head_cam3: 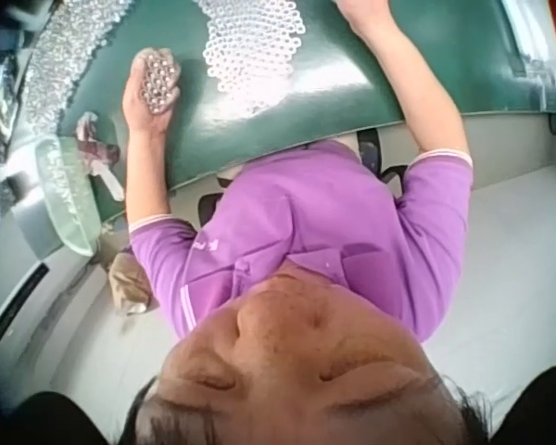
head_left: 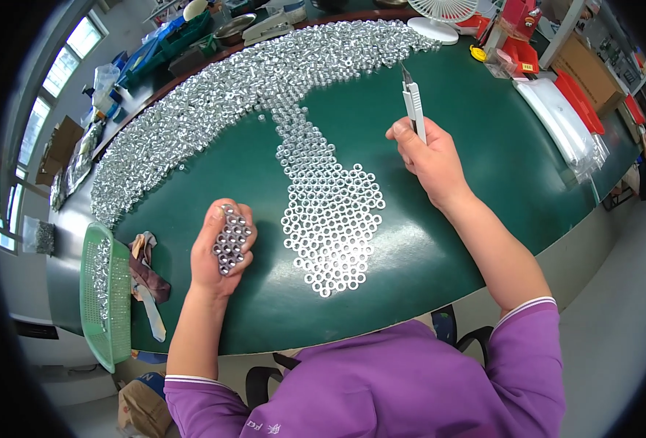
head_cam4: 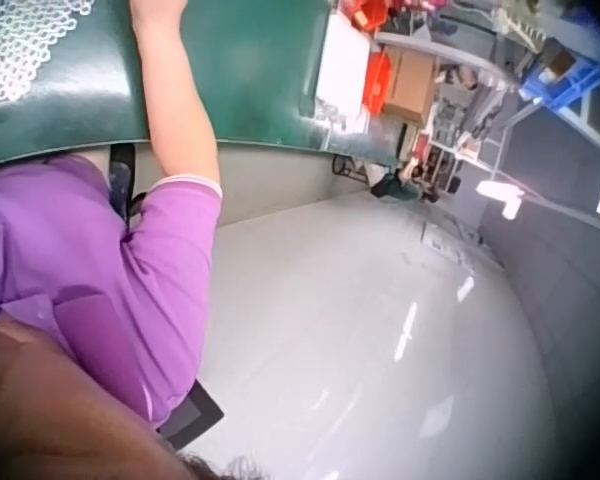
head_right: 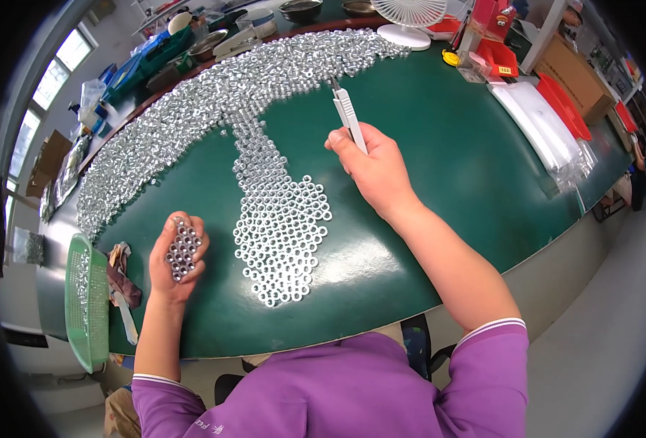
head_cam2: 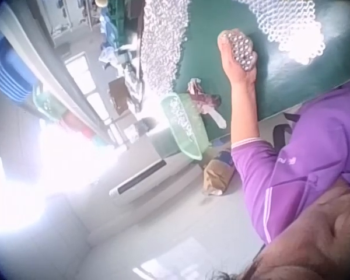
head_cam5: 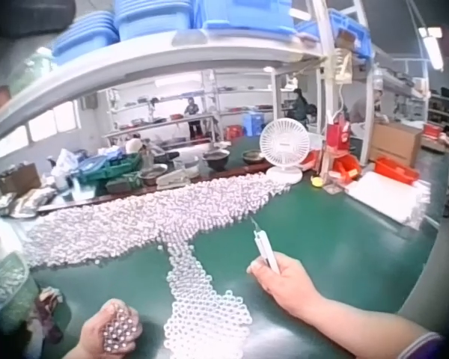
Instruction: The person sorts and inspects small metal rings and washers on a workbench using a utility knife.
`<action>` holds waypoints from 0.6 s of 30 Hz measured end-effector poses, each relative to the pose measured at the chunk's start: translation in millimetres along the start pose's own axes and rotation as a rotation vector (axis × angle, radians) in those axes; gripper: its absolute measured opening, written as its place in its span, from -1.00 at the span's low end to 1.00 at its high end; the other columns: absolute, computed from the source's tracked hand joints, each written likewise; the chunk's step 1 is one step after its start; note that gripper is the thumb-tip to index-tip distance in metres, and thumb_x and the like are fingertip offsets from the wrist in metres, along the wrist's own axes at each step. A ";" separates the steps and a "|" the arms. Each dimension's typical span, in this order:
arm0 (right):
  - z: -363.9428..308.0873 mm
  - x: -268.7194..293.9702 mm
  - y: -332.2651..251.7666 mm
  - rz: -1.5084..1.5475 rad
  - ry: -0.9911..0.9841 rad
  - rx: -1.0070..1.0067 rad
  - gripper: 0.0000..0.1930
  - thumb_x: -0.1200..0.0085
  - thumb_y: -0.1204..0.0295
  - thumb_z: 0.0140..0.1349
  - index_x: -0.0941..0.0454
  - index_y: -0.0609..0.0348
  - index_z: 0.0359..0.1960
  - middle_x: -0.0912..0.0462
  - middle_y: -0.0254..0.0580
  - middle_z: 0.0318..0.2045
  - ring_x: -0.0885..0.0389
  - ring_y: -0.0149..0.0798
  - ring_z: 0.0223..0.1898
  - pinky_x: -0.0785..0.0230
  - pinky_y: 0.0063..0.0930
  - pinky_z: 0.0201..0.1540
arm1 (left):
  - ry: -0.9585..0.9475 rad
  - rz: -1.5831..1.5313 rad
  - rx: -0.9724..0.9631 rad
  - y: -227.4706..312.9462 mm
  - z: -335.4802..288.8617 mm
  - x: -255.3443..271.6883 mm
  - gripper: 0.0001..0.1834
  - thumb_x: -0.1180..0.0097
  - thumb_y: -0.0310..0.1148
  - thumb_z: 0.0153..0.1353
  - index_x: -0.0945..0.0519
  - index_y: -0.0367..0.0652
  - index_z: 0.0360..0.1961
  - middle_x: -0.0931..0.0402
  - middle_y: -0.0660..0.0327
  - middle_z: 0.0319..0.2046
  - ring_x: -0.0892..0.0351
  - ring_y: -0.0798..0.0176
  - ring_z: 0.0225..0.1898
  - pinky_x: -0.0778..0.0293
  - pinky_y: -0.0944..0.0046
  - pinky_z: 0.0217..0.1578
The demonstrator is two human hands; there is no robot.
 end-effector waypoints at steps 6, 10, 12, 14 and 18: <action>-5.1 -1.8 2.1 0.019 -0.013 -0.077 -0.78 -0.03 0.25 0.25 -0.49 0.15 -0.38 -0.27 -0.57 -0.67 -0.16 -0.66 -0.64 -0.01 -0.70 -0.60 | -0.085 -0.229 0.108 -9.2 0.3 4.2 -0.76 0.19 -0.20 0.34 -0.38 -0.15 -0.29 -0.30 0.12 -0.36 -0.25 0.36 -0.56 -0.09 0.56 -0.89; -9.1 -8.6 2.5 0.001 -0.040 -0.087 -0.78 -0.02 0.25 0.25 -0.48 0.16 -0.38 -0.27 -0.57 -0.67 -0.16 -0.66 -0.64 -0.02 -0.71 -0.60 | -0.104 -0.289 0.112 -7.9 -1.3 5.8 -0.75 0.20 -0.21 0.35 -0.39 -0.17 -0.30 -0.31 0.11 -0.35 -0.24 0.37 -0.56 -0.10 0.57 -0.90; -9.5 -9.3 5.6 0.004 -0.038 -0.105 -0.78 0.00 0.26 0.27 -0.48 0.17 -0.38 -0.26 -0.57 -0.68 -0.14 -0.66 -0.65 0.01 -0.71 -0.61 | -0.106 -0.303 0.111 -7.9 -1.0 6.3 -0.74 0.21 -0.20 0.35 -0.39 -0.17 -0.30 -0.31 0.11 -0.36 -0.24 0.37 -0.56 -0.10 0.57 -0.90; -9.2 -10.5 5.2 0.008 -0.051 -0.105 -0.77 0.01 0.25 0.27 -0.45 0.16 -0.38 -0.25 -0.54 -0.69 -0.12 -0.65 -0.67 0.04 -0.71 -0.63 | -0.111 -0.326 0.114 -7.6 -1.9 5.2 -0.73 0.21 -0.20 0.35 -0.39 -0.19 -0.30 -0.31 0.11 -0.36 -0.24 0.36 -0.56 -0.10 0.58 -0.91; -9.4 -9.3 4.1 0.021 -0.041 -0.082 -0.77 0.02 0.25 0.28 -0.44 0.16 -0.38 -0.23 -0.54 -0.70 -0.09 -0.65 -0.69 0.07 -0.72 -0.66 | -0.132 -0.377 0.137 -8.5 -1.9 3.2 -0.72 0.20 -0.19 0.35 -0.39 -0.20 -0.29 -0.31 0.11 -0.35 -0.25 0.36 -0.54 -0.10 0.58 -0.90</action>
Point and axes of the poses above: each hand's wrist, its own z-axis towards the middle knuckle, its own x-axis out of the back of the hand, y = z × x, the point moved 5 cm from there along z, towards the middle knuckle
